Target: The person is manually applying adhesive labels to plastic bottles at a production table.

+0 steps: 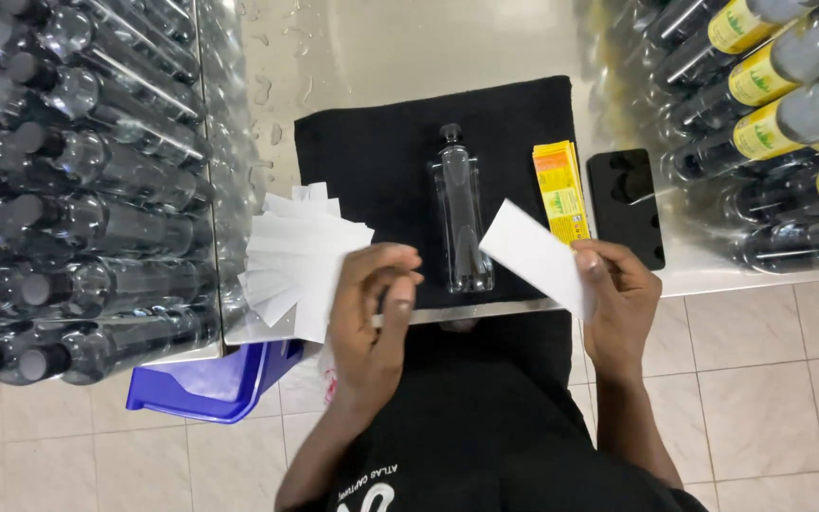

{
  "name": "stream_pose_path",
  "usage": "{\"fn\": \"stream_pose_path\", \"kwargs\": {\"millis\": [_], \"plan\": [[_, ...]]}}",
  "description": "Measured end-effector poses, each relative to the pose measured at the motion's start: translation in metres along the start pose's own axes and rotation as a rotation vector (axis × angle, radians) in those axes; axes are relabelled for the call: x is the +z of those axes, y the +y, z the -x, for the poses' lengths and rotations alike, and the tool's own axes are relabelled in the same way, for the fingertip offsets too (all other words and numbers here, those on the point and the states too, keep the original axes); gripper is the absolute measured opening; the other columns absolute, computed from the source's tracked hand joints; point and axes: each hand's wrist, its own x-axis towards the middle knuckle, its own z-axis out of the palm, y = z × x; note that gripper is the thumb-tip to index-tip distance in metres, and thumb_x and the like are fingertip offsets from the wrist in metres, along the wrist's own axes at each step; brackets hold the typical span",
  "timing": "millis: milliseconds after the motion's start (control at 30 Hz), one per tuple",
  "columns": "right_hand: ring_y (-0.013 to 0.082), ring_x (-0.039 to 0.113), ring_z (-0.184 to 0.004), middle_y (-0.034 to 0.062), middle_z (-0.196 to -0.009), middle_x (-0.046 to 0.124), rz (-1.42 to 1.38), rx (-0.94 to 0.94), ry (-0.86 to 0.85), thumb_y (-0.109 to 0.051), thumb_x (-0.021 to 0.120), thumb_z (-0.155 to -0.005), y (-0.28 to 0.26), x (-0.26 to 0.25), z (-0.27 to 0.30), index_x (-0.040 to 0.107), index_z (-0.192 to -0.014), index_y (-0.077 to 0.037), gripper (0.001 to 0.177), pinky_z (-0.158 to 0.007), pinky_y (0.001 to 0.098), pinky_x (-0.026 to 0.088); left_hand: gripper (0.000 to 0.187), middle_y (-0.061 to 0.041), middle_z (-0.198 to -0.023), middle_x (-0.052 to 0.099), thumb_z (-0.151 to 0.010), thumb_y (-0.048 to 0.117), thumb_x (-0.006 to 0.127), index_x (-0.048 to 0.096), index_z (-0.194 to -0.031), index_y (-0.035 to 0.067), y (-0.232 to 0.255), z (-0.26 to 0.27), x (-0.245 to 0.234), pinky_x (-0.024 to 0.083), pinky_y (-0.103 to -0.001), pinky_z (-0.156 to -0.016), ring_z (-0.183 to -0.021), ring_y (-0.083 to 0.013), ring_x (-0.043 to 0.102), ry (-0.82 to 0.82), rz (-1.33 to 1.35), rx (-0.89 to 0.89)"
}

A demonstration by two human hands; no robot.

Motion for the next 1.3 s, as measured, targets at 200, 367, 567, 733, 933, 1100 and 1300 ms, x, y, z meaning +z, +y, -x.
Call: {"fn": "stream_pose_path", "kwargs": {"millis": [200,367,567,733,933,1100,1300], "plan": [[0.0191,0.071,-0.084,0.0115,-0.083,0.076,0.201,0.094,-0.225,-0.017,0.088,-0.094,-0.001,0.008,0.029,0.089,-0.108,-0.009,0.015,-0.085,0.0398,0.062,0.054,-0.024,-0.135,0.059,-0.104,0.018,0.067,0.050,-0.149,-0.007,-0.037,0.050,0.000,0.065,-0.047,-0.097,-0.121,-0.0325,0.068,-0.198,0.389,-0.566],[0.0205,0.074,-0.084,0.0138,-0.086,0.080,0.221,-0.129,-0.249,-0.014,0.086,-0.096,-0.009,0.025,0.049,0.087,-0.107,-0.005,0.014,-0.085,0.0417,0.063,0.037,-0.021,-0.113,0.067,-0.105,0.017,0.072,0.062,-0.133,-0.005,-0.049,0.044,-0.009,0.067,-0.038,-0.081,-0.099,-0.0264,0.073,-0.035,0.287,-0.525],[0.0360,0.074,-0.114,0.0146,-0.126,0.078,0.526,-0.944,-0.134,-0.018,0.080,-0.103,-0.022,0.037,0.048,0.081,-0.121,-0.003,0.024,-0.103,0.0485,0.060,0.029,-0.019,-0.101,0.073,-0.102,0.013,0.076,0.072,-0.123,-0.007,-0.056,0.044,0.008,0.070,-0.040,-0.080,-0.090,-0.0247,0.077,-0.030,0.302,-0.434],[0.0363,0.075,-0.110,0.0171,-0.126,0.078,0.485,-0.968,-0.132,-0.021,0.087,-0.095,-0.028,0.051,0.053,0.082,-0.123,-0.003,0.033,-0.096,0.0480,0.063,0.024,-0.017,-0.091,0.076,-0.100,0.009,0.080,0.075,-0.117,-0.007,-0.057,0.049,0.024,0.071,-0.037,-0.078,-0.084,-0.0227,0.081,-0.037,0.381,-0.464],[0.0371,0.077,-0.108,0.0181,-0.121,0.079,0.471,-0.902,-0.181,-0.015,0.086,-0.096,-0.041,0.053,0.045,0.080,-0.127,-0.003,0.033,-0.091,0.0479,0.064,0.021,-0.017,-0.087,0.077,-0.098,0.005,0.081,0.074,-0.112,-0.008,-0.054,0.038,0.032,0.071,-0.038,-0.080,-0.083,-0.0226,0.082,-0.013,0.466,-0.491],[0.0372,0.080,-0.093,0.0166,-0.106,0.081,0.425,-0.795,-0.232,-0.011,0.087,-0.094,-0.051,0.047,0.036,0.081,-0.119,0.000,0.028,-0.082,0.0466,0.065,0.015,-0.012,-0.087,0.078,-0.098,0.004,0.081,0.074,-0.108,-0.005,-0.062,0.029,0.049,0.070,-0.035,-0.081,-0.083,-0.0184,0.082,-0.031,0.460,-0.512],[0.0270,0.083,-0.088,0.0101,-0.097,0.084,0.289,-0.486,-0.202,-0.014,0.093,-0.088,-0.047,0.030,0.022,0.084,-0.110,-0.004,0.025,-0.080,0.0364,0.065,0.014,-0.017,-0.089,0.079,-0.099,0.003,0.080,0.073,-0.108,-0.006,-0.052,0.021,0.069,0.071,-0.040,-0.082,-0.084,-0.0252,0.084,-0.081,0.514,-0.520]]}}
